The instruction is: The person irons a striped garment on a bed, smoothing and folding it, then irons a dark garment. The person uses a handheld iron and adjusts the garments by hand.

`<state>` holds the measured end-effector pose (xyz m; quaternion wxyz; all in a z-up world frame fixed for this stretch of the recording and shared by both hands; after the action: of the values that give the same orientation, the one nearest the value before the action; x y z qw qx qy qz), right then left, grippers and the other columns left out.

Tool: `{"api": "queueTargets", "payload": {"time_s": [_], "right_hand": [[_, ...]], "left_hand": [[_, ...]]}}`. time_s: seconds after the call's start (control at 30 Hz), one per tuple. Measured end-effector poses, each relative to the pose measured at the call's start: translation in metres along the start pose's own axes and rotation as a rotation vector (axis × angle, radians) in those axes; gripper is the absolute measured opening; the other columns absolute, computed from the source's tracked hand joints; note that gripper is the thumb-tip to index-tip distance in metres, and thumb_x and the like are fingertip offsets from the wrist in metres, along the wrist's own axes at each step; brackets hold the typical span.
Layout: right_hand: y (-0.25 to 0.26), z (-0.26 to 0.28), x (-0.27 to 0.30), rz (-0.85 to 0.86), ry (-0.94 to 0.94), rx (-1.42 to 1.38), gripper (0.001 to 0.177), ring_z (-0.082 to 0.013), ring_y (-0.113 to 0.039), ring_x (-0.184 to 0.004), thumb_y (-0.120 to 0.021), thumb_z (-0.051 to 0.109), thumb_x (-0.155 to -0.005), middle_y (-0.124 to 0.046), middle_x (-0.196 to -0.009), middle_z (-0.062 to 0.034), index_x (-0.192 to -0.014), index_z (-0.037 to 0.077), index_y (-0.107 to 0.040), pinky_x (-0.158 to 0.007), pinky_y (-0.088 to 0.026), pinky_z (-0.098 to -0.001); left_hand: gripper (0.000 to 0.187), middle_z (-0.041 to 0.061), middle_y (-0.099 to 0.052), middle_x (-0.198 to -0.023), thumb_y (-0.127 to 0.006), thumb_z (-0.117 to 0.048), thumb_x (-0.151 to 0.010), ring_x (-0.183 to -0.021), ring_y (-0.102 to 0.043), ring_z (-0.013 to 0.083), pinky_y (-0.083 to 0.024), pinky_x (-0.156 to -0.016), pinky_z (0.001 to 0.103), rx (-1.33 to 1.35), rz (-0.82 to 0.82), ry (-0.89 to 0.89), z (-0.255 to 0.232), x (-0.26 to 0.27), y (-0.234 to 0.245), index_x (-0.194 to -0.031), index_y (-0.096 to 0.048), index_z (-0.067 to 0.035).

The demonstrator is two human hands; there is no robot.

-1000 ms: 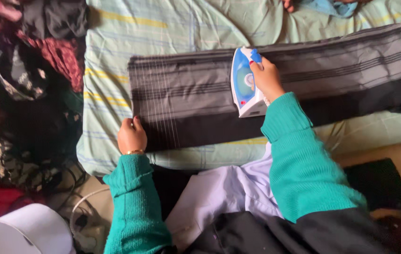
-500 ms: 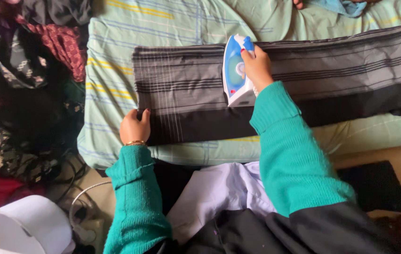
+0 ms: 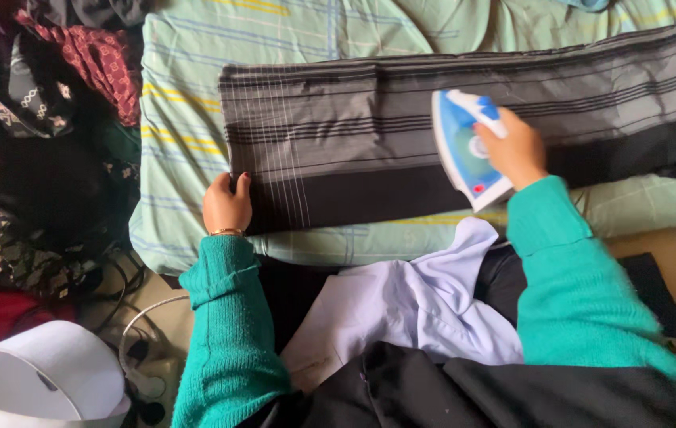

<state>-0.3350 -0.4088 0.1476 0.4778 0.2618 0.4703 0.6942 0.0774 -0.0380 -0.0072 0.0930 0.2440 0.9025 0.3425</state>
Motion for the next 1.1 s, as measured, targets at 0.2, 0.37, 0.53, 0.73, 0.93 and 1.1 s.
{"api": "queueTargets", "payload": {"time_s": [0.2, 0.37, 0.53, 0.73, 0.93, 1.1], "right_hand": [[0.044, -0.084, -0.020, -0.175, -0.024, 0.080, 0.035, -0.0400, -0.070, -0.092, -0.077, 0.037, -0.097, -0.074, -0.101, -0.0203, -0.117, 0.008, -0.074, -0.078, -0.053, -0.0494], [0.036, -0.114, -0.014, -0.055, -0.173, -0.189, 0.031, -0.0222, -0.069, -0.064, -0.074, 0.032, -0.097, -0.072, -0.086, -0.0107, -0.116, 0.008, -0.073, -0.060, -0.053, -0.0384], [0.030, -0.095, 0.010, 0.041, -0.169, -0.317, 0.030, -0.0124, -0.059, -0.054, -0.073, 0.028, -0.097, -0.066, -0.075, -0.0067, -0.118, 0.007, -0.074, -0.050, -0.048, -0.0326], [0.011, -0.040, 0.035, 0.136, -0.135, -0.312, 0.038, -0.0127, -0.059, -0.051, -0.073, 0.025, -0.093, -0.069, -0.077, -0.0046, -0.128, 0.010, -0.070, -0.049, -0.047, -0.0326], [-0.014, 0.084, 0.068, 0.330, 0.446, -0.234, 0.050, -0.0201, -0.072, -0.075, -0.078, 0.026, -0.083, -0.076, -0.093, -0.0141, -0.130, 0.014, -0.069, -0.070, -0.057, -0.0378], [-0.039, 0.145, 0.073, 0.289, 0.586, 0.120, 0.049, -0.0400, -0.069, -0.074, -0.081, 0.044, -0.081, -0.071, -0.080, -0.0198, -0.126, 0.026, -0.072, -0.066, -0.053, -0.0500]], "left_hand": [[0.042, 0.022, -0.068, -0.083, -0.070, -0.043, -0.094, -0.082, -0.063, 0.0460, -0.049, -0.070, 0.053, -0.051, 0.015, 0.049, 0.004, -0.004, -0.003, -0.088, -0.066, -0.002], [0.043, 0.023, -0.066, -0.082, -0.071, -0.044, -0.094, -0.080, -0.062, 0.0473, -0.048, -0.068, 0.054, -0.038, -0.032, -0.005, 0.006, -0.003, -0.004, -0.087, -0.065, -0.001], [0.049, 0.024, -0.064, -0.079, -0.071, -0.044, -0.098, -0.077, -0.059, 0.0487, -0.046, -0.067, 0.054, -0.033, 0.002, -0.022, 0.005, -0.005, 0.000, -0.082, -0.061, 0.001], [0.033, 0.025, -0.067, -0.084, -0.062, -0.035, -0.103, -0.079, -0.060, 0.0509, -0.045, -0.065, 0.058, -0.021, -0.121, -0.088, -0.016, 0.010, 0.011, -0.092, -0.064, -0.003], [0.030, 0.026, -0.070, -0.083, -0.057, -0.034, -0.104, -0.078, -0.065, 0.0511, -0.050, -0.068, 0.060, -0.178, -0.131, 0.027, -0.014, 0.016, 0.001, -0.093, -0.062, -0.007], [0.031, 0.026, -0.071, -0.086, -0.055, -0.035, -0.103, -0.081, -0.066, 0.0504, -0.051, -0.071, 0.060, -0.216, -0.057, 0.118, -0.005, 0.010, -0.009, -0.094, -0.062, -0.006]]}}
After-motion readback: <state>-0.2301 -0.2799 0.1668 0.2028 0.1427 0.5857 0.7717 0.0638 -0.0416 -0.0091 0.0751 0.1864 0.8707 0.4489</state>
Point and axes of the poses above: each hand's wrist, its own x-axis away from the middle knuckle, its own y-axis out of the back of the hand, z = x × y, the point moved 9 cm from there along -x, towards the middle knuckle
